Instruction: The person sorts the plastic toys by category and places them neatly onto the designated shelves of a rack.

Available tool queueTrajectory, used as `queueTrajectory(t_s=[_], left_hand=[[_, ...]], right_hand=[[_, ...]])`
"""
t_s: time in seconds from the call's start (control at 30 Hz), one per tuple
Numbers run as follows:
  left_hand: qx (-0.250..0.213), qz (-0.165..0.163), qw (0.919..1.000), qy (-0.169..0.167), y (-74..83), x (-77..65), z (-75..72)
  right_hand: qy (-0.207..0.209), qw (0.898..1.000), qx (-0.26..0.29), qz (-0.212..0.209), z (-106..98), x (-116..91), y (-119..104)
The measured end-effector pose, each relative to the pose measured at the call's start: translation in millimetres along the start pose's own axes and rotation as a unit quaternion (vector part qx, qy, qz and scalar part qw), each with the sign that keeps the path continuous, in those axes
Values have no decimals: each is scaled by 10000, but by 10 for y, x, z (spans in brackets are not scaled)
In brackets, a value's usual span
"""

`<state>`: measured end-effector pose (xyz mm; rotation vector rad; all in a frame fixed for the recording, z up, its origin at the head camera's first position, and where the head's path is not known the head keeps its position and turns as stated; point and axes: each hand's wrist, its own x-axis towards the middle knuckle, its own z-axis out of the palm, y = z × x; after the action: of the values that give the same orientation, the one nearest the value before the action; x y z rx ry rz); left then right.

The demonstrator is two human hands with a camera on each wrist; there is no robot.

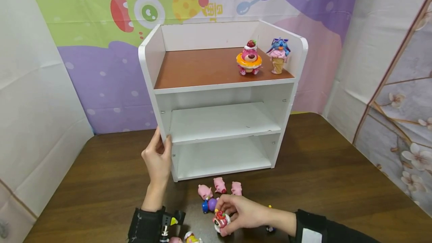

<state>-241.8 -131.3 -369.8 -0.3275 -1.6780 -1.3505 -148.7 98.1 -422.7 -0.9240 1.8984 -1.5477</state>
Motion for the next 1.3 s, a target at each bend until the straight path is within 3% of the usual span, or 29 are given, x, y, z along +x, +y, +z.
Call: queueTrajectory(t_s=[0.2, 0.5, 0.83, 0.97, 1.2, 1.3], left_hand=[[3, 11, 10000, -17, 15, 8, -1], [4, 31, 10000, -13, 8, 1, -5], [-30, 53, 10000, 22, 6, 2, -2], [-35, 40, 10000, 18, 18, 2, -5], [-70, -3, 10000, 3, 29, 8, -3], [-69, -16, 10000, 11, 16, 6, -4]], right_hand=[[-365, 9992, -48, -124, -28, -44, 14], [-411, 9912, -1184, -429, -100, -103, -32], [-204, 9680, -2435, -562, -84, -117, -119], [284, 9495, -3055, -661, -61, -160, -230], [1568, 8950, -4100, -790, 40, -261, -440], [1756, 8881, -4182, -748, 93, -284, -455]])
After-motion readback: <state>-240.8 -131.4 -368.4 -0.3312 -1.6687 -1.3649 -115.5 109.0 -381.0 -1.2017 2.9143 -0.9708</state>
